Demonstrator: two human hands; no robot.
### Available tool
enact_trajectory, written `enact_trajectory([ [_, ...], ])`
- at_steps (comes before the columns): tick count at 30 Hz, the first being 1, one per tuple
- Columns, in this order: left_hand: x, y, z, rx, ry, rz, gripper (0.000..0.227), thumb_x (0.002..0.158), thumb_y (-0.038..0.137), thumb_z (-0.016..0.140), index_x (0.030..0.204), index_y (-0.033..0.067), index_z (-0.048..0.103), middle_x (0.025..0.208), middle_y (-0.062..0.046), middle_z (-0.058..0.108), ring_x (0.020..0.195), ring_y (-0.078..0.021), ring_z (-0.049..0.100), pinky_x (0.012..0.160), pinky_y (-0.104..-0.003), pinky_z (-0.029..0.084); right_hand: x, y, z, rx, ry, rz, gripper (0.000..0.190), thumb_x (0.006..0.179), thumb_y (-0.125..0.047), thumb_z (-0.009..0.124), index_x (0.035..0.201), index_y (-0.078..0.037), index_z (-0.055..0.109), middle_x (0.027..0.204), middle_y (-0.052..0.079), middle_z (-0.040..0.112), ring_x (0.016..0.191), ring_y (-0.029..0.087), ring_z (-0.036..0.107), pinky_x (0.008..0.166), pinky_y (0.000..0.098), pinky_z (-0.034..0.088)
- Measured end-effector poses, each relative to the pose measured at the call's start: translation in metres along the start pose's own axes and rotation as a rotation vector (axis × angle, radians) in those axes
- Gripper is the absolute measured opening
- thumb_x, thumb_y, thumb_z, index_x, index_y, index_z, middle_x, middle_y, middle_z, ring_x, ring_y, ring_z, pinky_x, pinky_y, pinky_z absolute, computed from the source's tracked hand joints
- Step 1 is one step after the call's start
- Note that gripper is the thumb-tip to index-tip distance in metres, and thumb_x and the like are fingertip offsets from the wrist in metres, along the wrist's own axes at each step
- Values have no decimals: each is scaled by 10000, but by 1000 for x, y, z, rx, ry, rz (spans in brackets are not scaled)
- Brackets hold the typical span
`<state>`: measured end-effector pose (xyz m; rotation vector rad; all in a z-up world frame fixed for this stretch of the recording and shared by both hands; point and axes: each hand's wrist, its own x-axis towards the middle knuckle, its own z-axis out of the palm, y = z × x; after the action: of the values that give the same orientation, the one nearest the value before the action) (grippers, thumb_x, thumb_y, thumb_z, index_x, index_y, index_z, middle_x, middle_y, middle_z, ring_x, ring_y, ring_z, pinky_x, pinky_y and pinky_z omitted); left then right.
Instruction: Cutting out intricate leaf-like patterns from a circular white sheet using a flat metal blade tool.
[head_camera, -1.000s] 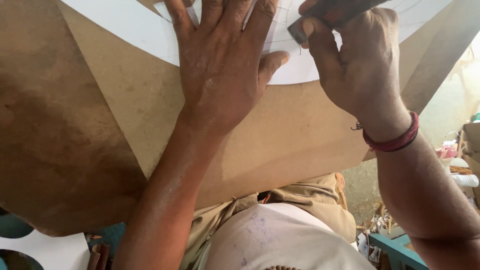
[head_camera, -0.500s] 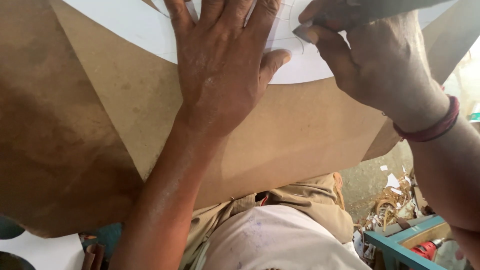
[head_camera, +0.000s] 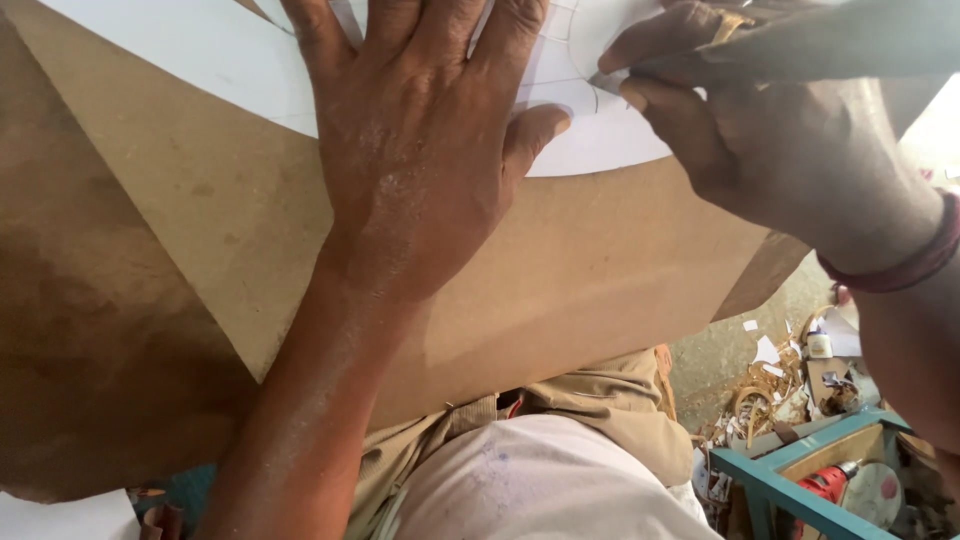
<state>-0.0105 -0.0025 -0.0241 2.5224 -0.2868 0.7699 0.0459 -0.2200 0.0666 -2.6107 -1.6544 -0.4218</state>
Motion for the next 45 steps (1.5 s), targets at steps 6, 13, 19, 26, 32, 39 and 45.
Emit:
enact_trajectory([
  [6,0,-1,-1,-15,-20,-3,819,945,406,851,1614,134,465,1610,-61,454,1519,-305,325,1208,-766,69,-12,5,8,57,47,-1,44,1142,-45,667,1186,-44,672,1077,62,680,906,223,642,792,333,495],
  [13,-2,-2,-1,-28,-22,15,709,973,382,862,1532,103,527,1613,-72,464,1532,-320,337,1214,-791,50,-19,2,17,176,106,77,29,1115,14,676,1109,6,649,1161,87,706,977,245,686,839,327,526],
  [19,-1,-2,-1,-41,-31,9,711,979,371,858,1534,78,525,1637,-95,435,1532,-366,289,1182,-813,17,-23,-6,26,235,166,157,34,1123,23,666,1123,19,632,1143,107,706,924,242,702,791,333,527],
  [26,6,1,-7,0,-132,-21,796,981,467,785,1622,106,480,1666,-106,363,1521,-395,181,1112,-840,-30,-36,-8,37,330,245,206,74,1166,17,570,1239,17,570,1153,97,696,946,201,708,828,294,522],
  [32,11,6,-13,37,-212,-78,785,988,559,771,1590,139,492,1649,-43,398,1536,-350,184,1132,-838,-33,-32,-23,41,390,318,335,33,1169,29,595,1181,1,609,929,71,707,821,148,698,768,273,503],
  [39,13,7,-11,43,-188,-73,817,1011,596,801,1608,128,498,1671,-106,353,1511,-437,149,1110,-846,-43,-32,-43,56,514,461,497,61,1147,66,564,1168,21,600,967,75,706,834,140,755,731,247,573],
  [45,21,18,-19,169,-253,-113,872,952,678,724,1633,245,394,1692,-48,249,1555,-396,123,1155,-833,-47,-32,-46,53,512,500,533,23,1126,38,610,1140,25,622,876,96,704,741,159,725,638,282,520],
])
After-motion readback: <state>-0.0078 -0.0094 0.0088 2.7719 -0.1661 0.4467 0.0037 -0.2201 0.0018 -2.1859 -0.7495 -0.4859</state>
